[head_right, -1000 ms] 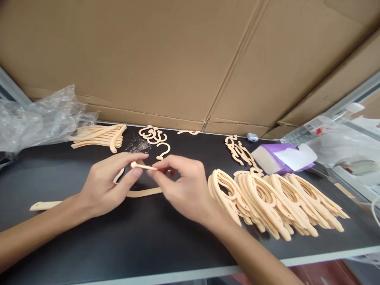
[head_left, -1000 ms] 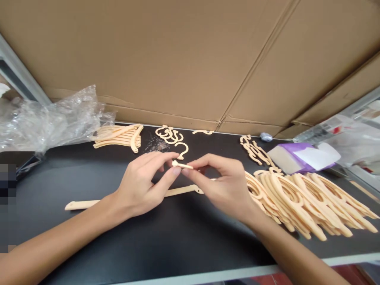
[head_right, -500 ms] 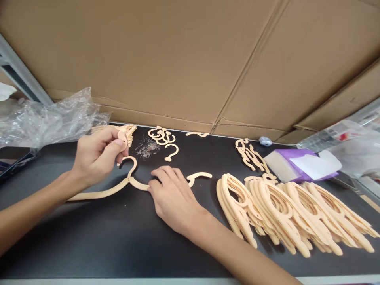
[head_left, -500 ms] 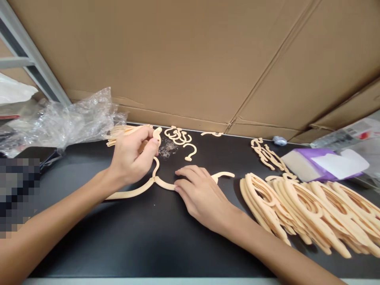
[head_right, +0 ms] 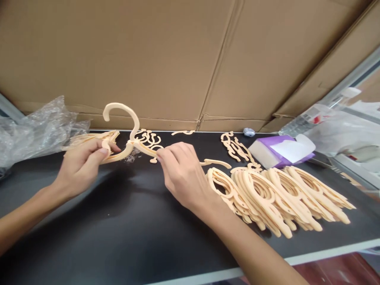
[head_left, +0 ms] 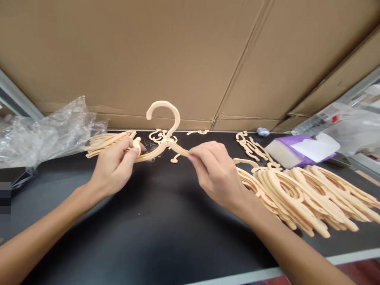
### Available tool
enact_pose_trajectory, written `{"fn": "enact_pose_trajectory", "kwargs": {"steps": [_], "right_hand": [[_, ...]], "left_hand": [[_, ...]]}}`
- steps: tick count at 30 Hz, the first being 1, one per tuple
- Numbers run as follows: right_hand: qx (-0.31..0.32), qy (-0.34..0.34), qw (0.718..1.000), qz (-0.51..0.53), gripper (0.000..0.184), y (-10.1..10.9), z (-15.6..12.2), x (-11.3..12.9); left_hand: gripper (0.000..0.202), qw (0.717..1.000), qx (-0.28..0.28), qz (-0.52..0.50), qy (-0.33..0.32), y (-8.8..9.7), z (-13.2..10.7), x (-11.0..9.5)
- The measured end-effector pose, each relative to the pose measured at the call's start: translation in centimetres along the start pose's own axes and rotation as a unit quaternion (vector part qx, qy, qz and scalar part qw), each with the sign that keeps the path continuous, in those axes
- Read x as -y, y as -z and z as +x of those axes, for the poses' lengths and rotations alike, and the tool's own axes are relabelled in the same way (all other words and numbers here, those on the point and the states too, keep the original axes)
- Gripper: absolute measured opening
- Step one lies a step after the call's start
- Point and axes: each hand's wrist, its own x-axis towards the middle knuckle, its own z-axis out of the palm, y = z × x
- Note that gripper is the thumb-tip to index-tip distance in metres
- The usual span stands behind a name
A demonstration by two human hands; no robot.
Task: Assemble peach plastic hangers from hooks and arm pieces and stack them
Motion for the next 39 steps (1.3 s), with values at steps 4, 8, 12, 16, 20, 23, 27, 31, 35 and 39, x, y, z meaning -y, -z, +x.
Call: {"fn": "enact_pose_trajectory", "kwargs": {"steps": [4, 8, 12, 16, 20, 23, 27, 31, 35, 39], "right_hand": [[-0.016, -0.029, 0.999, -0.021, 0.019, -0.1, -0.3, -0.7], [-0.026, -0.049, 0.998, 0.005, 0.02, -0.1, -0.2, -0.9], [-0.102, -0.045, 0.994, -0.005, 0.017, 0.2, -0.1, -0.2], [-0.031, -0.099, 0.988, 0.111, 0.009, 0.2, -0.1, 1.6], [0.138, -0.316, 0.881, 0.325, 0.021, -0.6, -0.3, 3.3], [0.182, -0.412, 0.751, 0.483, 0.033, -1.3, -0.4, 4.1], [0.17, -0.462, 0.665, 0.561, 0.036, -1.8, -0.5, 4.6], [0.11, -0.516, 0.667, 0.525, 0.027, -1.9, -0.4, 3.6], [0.056, -0.534, 0.707, 0.46, 0.022, -1.5, -0.1, 1.8], [0.054, -0.528, 0.721, 0.446, 0.024, -0.9, 0.0, 0.7]], "left_hand": [[0.031, 0.987, 0.098, -0.105, 0.073, -1.0, -0.7, -0.2], [0.034, 0.975, 0.071, -0.173, 0.12, -1.8, -0.9, -1.0], [0.032, 0.942, 0.041, -0.275, 0.187, -2.3, -0.7, -2.0], [0.03, 0.937, 0.028, -0.292, 0.19, -2.4, -1.1, -2.9], [0.032, 0.968, 0.067, -0.217, 0.109, -2.4, -2.4, -3.5], [0.032, 0.975, 0.115, -0.175, 0.081, -2.6, -3.3, -3.9], [0.033, 0.974, 0.158, -0.155, 0.047, -2.6, -3.4, -4.0], [0.035, 0.983, 0.155, -0.101, 0.012, -2.2, -2.3, -2.9], [0.032, 0.99, 0.125, -0.065, -0.002, -1.8, -1.4, -1.3], [0.027, 0.982, 0.158, -0.017, -0.099, -2.0, -1.7, -0.8]]}}
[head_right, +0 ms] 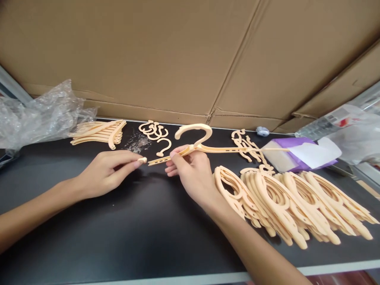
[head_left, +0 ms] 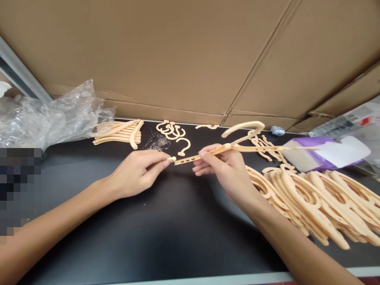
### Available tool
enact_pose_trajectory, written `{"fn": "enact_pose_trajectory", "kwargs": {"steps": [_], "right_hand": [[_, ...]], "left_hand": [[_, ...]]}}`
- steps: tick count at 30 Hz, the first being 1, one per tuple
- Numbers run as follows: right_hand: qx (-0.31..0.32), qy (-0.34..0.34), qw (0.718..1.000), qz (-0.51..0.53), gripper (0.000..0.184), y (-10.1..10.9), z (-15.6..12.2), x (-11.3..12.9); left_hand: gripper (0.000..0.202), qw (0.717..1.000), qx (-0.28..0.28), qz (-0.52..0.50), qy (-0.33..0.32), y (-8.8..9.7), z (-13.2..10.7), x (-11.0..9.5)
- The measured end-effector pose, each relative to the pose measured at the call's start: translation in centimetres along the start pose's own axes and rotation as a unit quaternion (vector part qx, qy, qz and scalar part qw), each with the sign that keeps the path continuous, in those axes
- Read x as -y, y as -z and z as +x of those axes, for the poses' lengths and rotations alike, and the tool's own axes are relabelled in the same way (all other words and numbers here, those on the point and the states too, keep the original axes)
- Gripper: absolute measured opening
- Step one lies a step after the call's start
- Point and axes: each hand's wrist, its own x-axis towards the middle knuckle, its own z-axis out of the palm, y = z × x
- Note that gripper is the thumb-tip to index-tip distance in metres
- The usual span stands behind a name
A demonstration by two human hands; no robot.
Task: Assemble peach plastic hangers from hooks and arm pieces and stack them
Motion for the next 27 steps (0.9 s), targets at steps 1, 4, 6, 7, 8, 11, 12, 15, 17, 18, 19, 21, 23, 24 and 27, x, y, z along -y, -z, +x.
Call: {"fn": "enact_pose_trajectory", "kwargs": {"steps": [1, 4, 6, 7, 8, 11, 12, 15, 17, 18, 19, 21, 23, 24, 27], "right_hand": [[0.004, 0.003, 1.0, 0.0, 0.025, 0.11, -0.01, 0.04], [0.012, 0.018, 1.0, -0.008, 0.027, 0.18, -0.14, 0.03], [0.019, 0.027, 0.999, -0.022, 0.027, 0.15, -0.17, -0.05], [0.022, 0.03, 0.999, -0.029, 0.028, 0.15, -0.17, -0.09], [0.024, 0.032, 0.999, -0.034, 0.028, 0.17, -0.15, -0.11], [0.024, 0.038, 0.998, -0.04, 0.029, 0.35, -0.05, -0.11], [0.025, 0.038, 0.998, -0.04, 0.029, 0.44, -0.02, -0.09], [0.033, 0.044, 0.998, -0.038, 0.027, 0.69, 0.07, -0.08], [0.042, 0.053, 0.997, -0.036, 0.026, 0.82, 0.1, -0.13], [0.047, 0.056, 0.997, -0.035, 0.025, 0.87, 0.1, -0.17], [0.052, 0.059, 0.996, -0.035, 0.024, 0.91, 0.09, -0.2], [0.062, 0.059, 0.996, -0.038, 0.022, 0.97, 0.05, -0.26], [0.069, 0.064, 0.994, -0.045, 0.021, 1.0, -0.01, -0.26], [0.072, 0.071, 0.994, -0.049, 0.02, 1.0, -0.04, -0.25], [0.078, 0.091, 0.99, -0.07, 0.018, 0.96, -0.16, -0.15]], "left_hand": [[0.027, 1.0, 0.011, 0.008, -0.012, -0.15, -0.13, -0.04], [0.029, 0.999, 0.036, 0.018, -0.023, -0.46, -0.36, -0.15], [0.03, 0.998, 0.047, 0.017, -0.025, -0.49, -0.37, -0.13], [0.03, 0.998, 0.051, 0.017, -0.024, -0.47, -0.36, -0.08], [0.03, 0.998, 0.052, 0.018, -0.022, -0.47, -0.35, -0.02], [0.03, 0.998, 0.051, 0.02, -0.022, -0.56, -0.41, 0.26], [0.03, 0.998, 0.049, 0.021, -0.024, -0.63, -0.46, 0.35], [0.03, 0.999, 0.039, 0.02, -0.028, -0.8, -0.6, 0.53], [0.03, 0.999, 0.034, 0.026, -0.035, -0.8, -0.64, 0.54], [0.03, 0.998, 0.033, 0.032, -0.039, -0.77, -0.64, 0.53], [0.031, 0.998, 0.036, 0.038, -0.043, -0.71, -0.64, 0.52], [0.031, 0.997, 0.049, 0.045, -0.049, -0.59, -0.65, 0.5], [0.032, 0.996, 0.062, 0.048, -0.051, -0.51, -0.66, 0.5], [0.032, 0.995, 0.064, 0.049, -0.053, -0.49, -0.67, 0.51], [0.031, 0.994, 0.063, 0.062, -0.062, -0.53, -0.67, 0.55]]}}
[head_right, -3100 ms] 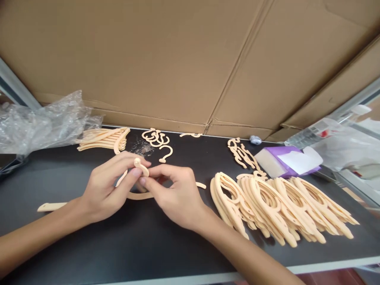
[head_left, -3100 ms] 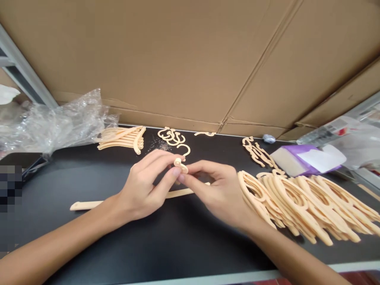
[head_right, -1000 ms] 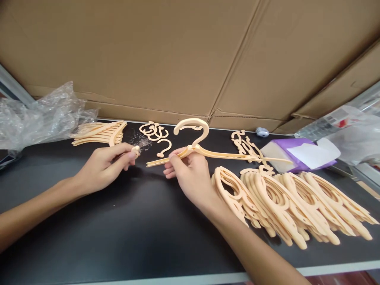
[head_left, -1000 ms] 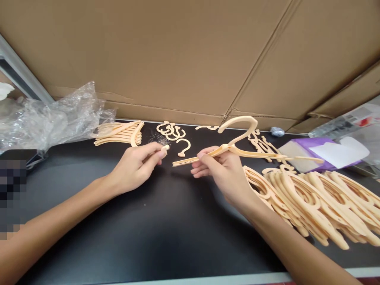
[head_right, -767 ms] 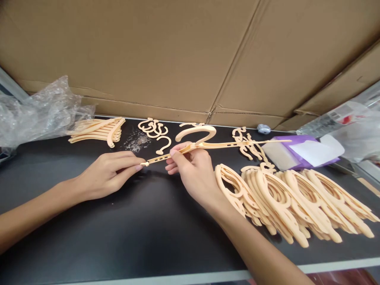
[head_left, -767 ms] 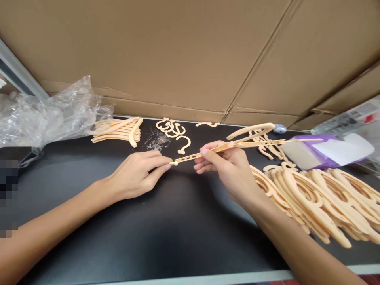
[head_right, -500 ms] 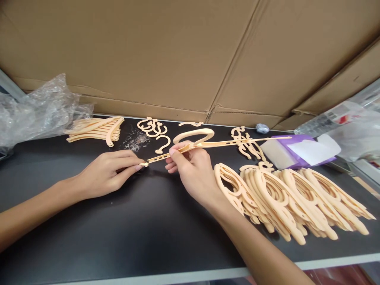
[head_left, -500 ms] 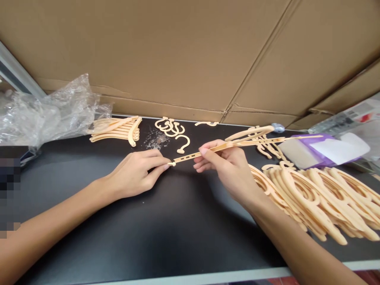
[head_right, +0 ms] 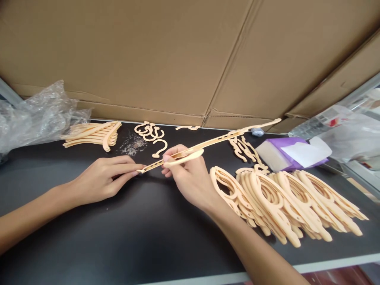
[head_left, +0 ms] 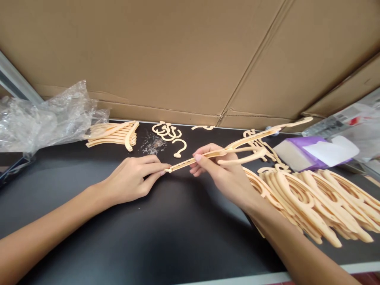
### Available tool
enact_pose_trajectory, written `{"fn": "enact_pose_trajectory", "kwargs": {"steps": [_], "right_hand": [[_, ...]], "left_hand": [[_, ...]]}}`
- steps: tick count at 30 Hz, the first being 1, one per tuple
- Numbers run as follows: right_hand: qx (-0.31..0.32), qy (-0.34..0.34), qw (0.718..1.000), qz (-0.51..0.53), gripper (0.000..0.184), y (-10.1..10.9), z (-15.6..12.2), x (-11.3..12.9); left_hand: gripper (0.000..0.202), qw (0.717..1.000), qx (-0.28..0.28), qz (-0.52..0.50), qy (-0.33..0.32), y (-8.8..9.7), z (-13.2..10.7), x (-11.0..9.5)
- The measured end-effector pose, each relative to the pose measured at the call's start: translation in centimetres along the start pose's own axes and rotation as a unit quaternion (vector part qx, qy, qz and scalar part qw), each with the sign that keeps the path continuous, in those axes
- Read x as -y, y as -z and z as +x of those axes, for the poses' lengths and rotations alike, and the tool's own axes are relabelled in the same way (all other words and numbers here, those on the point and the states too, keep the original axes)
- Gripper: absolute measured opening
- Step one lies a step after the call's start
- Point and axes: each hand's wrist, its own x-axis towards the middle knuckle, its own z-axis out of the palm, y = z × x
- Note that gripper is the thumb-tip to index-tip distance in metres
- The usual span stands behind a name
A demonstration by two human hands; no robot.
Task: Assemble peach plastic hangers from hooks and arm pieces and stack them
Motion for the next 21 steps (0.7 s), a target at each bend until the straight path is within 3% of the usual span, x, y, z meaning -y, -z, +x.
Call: {"fn": "enact_pose_trajectory", "kwargs": {"steps": [8, 21], "right_hand": [[-0.001, 0.008, 0.999, -0.043, 0.015, -0.13, -0.33, 0.11], [-0.003, 0.028, 0.992, -0.121, 0.014, -0.29, -0.21, -0.77]], "left_hand": [[0.03, 0.998, -0.028, 0.032, -0.051, -0.49, -0.18, 0.53], [0.028, 0.997, -0.038, 0.029, -0.067, -0.56, -0.21, 0.54]]}}
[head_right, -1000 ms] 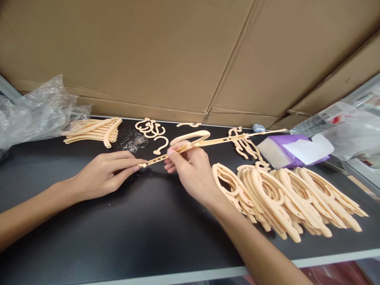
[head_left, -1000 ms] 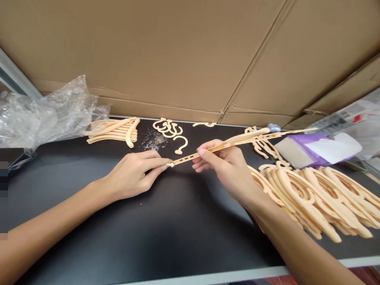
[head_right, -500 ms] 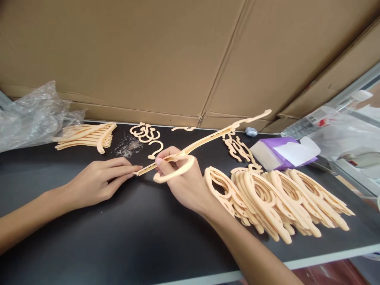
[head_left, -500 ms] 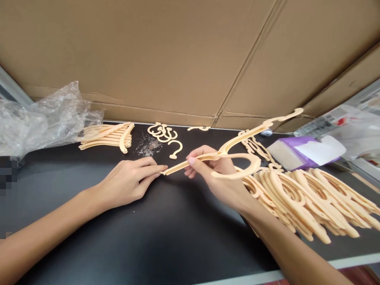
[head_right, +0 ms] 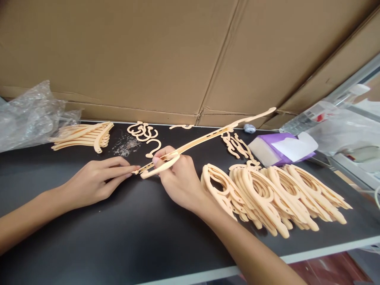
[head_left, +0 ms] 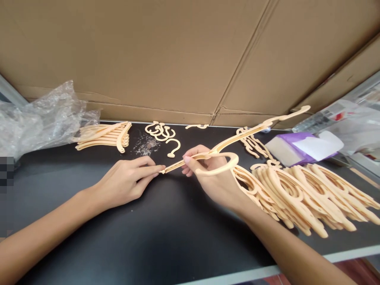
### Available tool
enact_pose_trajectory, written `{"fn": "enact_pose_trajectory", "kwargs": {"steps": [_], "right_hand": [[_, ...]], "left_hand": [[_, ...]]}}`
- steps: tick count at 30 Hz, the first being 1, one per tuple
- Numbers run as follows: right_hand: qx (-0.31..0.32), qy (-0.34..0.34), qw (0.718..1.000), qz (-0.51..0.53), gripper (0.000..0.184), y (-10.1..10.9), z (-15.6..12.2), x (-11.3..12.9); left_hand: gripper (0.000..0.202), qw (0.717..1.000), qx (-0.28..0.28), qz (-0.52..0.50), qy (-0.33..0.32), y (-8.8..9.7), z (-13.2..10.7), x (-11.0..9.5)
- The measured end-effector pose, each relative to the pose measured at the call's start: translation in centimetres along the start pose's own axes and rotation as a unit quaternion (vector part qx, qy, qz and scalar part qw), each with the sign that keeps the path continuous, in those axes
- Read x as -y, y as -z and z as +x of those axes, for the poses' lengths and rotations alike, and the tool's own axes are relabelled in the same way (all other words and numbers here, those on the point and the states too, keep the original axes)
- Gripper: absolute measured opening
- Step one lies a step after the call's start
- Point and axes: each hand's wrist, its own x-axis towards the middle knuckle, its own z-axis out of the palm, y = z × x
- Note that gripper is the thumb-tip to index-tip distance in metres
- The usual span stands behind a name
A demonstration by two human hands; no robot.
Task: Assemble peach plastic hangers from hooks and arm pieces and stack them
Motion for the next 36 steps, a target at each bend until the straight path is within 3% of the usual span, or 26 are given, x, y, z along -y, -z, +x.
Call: {"fn": "enact_pose_trajectory", "kwargs": {"steps": [15, 25, 36], "right_hand": [[0.016, 0.012, 1.0, 0.018, 0.008, 0.1, -0.1, 1.0], [0.023, 0.102, 0.993, -0.05, 0.011, 0.2, -0.1, 0.8], [0.022, 0.047, 0.998, -0.04, 0.011, 0.1, -0.3, 1.3]], "left_hand": [[0.034, 0.998, 0.062, 0.005, 0.001, 0.6, 0.1, 0.0], [0.031, 0.996, 0.082, 0.016, 0.009, 0.5, 0.2, 0.0], [0.036, 0.993, 0.109, 0.052, 0.0, 1.1, 0.5, -0.4]]}}
